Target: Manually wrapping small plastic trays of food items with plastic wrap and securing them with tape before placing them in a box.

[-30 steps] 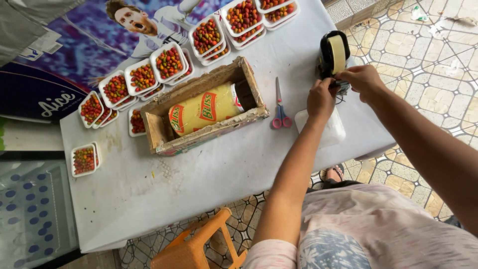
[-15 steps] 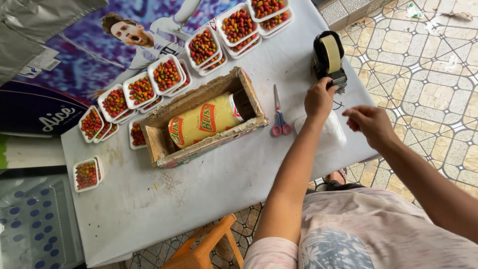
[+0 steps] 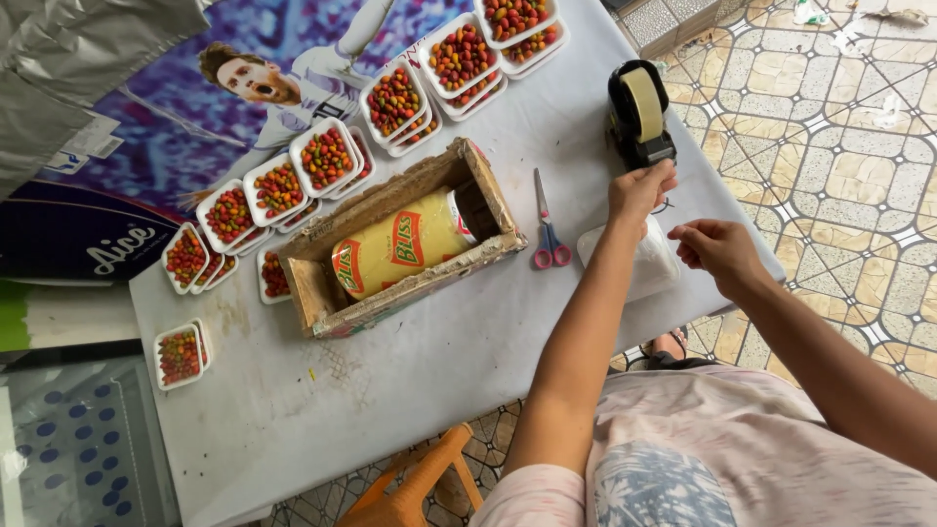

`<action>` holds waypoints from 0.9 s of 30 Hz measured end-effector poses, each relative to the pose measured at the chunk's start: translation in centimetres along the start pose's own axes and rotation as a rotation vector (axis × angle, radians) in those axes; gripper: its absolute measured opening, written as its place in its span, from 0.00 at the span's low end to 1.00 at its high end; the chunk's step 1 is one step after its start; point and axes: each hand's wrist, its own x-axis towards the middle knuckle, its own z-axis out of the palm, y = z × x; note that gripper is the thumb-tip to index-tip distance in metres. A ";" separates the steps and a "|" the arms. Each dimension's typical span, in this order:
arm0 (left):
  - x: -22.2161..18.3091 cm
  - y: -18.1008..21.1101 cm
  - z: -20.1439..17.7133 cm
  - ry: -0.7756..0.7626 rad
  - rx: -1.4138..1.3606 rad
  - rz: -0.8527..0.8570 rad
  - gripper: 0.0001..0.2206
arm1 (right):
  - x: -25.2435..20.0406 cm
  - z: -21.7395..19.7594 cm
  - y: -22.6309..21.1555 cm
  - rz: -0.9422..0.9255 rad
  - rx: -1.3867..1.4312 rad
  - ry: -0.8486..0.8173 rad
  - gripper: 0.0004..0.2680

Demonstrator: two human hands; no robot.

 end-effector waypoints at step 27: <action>-4.3 -0.9 -7.4 0.001 0.241 0.356 0.20 | -4.8 0.5 -1.8 0.012 0.054 -0.159 0.18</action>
